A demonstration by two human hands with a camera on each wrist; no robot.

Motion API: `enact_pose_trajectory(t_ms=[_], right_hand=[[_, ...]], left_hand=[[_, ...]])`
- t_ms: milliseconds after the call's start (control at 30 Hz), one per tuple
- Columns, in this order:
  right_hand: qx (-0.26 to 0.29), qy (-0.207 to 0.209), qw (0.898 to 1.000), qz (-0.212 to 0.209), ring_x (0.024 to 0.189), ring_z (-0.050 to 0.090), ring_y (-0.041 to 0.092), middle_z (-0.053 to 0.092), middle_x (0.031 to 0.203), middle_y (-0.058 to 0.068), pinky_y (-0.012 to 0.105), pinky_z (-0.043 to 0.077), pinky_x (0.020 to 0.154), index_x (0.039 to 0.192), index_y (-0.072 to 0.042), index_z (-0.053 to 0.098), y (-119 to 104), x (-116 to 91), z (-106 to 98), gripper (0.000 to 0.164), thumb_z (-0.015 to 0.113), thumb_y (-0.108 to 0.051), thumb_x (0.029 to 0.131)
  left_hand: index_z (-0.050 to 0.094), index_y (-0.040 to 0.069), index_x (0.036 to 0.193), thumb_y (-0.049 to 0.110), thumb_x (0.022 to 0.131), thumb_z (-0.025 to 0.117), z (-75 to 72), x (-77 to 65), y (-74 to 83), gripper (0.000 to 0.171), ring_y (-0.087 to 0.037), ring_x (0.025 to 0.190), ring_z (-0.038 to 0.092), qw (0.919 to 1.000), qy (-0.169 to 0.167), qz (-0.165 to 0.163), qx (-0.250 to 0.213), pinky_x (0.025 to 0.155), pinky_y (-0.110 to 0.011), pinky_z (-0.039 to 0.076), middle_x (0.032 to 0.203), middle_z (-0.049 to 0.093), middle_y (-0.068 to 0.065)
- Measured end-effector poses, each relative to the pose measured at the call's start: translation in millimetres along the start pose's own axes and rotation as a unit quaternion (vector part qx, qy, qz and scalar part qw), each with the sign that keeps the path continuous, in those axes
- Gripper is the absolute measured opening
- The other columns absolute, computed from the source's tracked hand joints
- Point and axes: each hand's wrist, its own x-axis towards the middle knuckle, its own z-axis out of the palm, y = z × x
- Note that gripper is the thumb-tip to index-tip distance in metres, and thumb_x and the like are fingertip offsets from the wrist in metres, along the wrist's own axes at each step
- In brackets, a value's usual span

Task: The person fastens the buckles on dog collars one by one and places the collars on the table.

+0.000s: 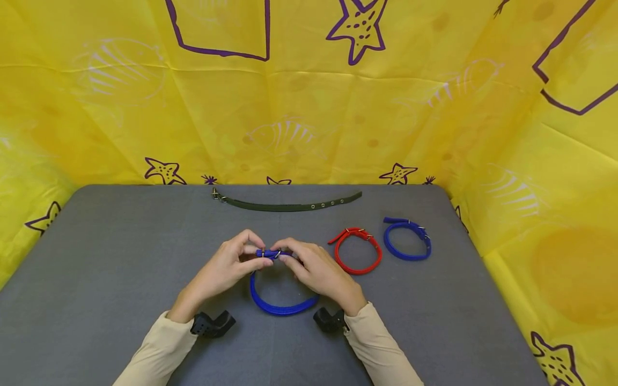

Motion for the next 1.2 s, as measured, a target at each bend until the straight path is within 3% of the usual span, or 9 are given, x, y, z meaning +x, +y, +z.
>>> enact_pose_trajectory(t_ms=[233,467,633,833,967,1200], right_hand=[[0.005,0.016,1.000,0.009,0.055,0.051,0.001,0.060,0.078,0.001,0.021,0.045,0.057,0.112,-0.036,0.053,3,0,0,0.019,0.046,-0.031,0.095],[0.022,0.034,0.999,0.021,0.069,0.053,0.005,0.061,0.087,-0.012,0.022,0.044,0.061,0.112,-0.033,0.054,5,1,2,0.024,0.056,-0.040,0.089],[0.037,0.039,0.998,0.046,0.072,0.051,0.006,0.061,0.089,-0.013,0.022,0.044,0.064,0.107,-0.030,0.058,4,2,3,0.025,0.058,-0.044,0.086],[0.068,0.017,0.995,0.072,0.059,0.050,0.007,0.060,0.070,0.008,0.022,0.041,0.055,0.101,-0.015,0.059,-20,2,-11,0.014,0.058,-0.023,0.090],[0.082,0.010,0.994,0.073,0.057,0.051,0.008,0.060,0.068,0.017,0.021,0.039,0.053,0.098,-0.011,0.057,-26,1,-15,0.009,0.057,-0.014,0.090],[0.081,0.006,0.994,0.077,0.056,0.051,0.009,0.062,0.069,0.012,0.022,0.039,0.050,0.099,-0.019,0.055,4,1,-7,0.009,0.057,-0.023,0.091]], left_hand=[[0.049,0.022,0.101,0.041,0.088,0.056,-4.9,-2.3,-0.2,0.024,-0.009,0.073,0.055,0.9993,-0.030,-0.017,0.016,0.063,-0.023,0.041,0.093,0.070,0.007],[0.049,0.020,0.105,0.032,0.093,0.051,-5.9,-1.9,-1.7,0.017,-0.011,0.073,0.051,0.9992,-0.031,-0.003,0.024,0.064,-0.023,0.038,0.097,0.069,0.002],[0.049,0.020,0.105,0.033,0.094,0.050,-5.4,-1.8,-1.4,0.018,-0.011,0.076,0.052,0.9992,-0.030,0.010,0.026,0.065,-0.023,0.039,0.099,0.069,0.001],[0.049,0.022,0.103,0.030,0.094,0.051,-9.8,-3.1,-0.2,0.013,-0.011,0.076,0.052,0.9995,-0.011,0.017,0.025,0.068,-0.023,0.039,0.096,0.069,0.004],[0.049,0.023,0.102,0.030,0.093,0.052,-13.8,-3.9,-0.1,0.011,-0.011,0.079,0.054,0.9996,-0.004,0.008,0.029,0.070,-0.024,0.039,0.098,0.068,0.009],[0.049,0.023,0.102,0.031,0.093,0.051,-19.0,-3.7,-1.6,0.012,-0.012,0.077,0.051,0.9991,-0.007,0.003,0.043,0.068,-0.024,0.036,0.094,0.070,0.003]])
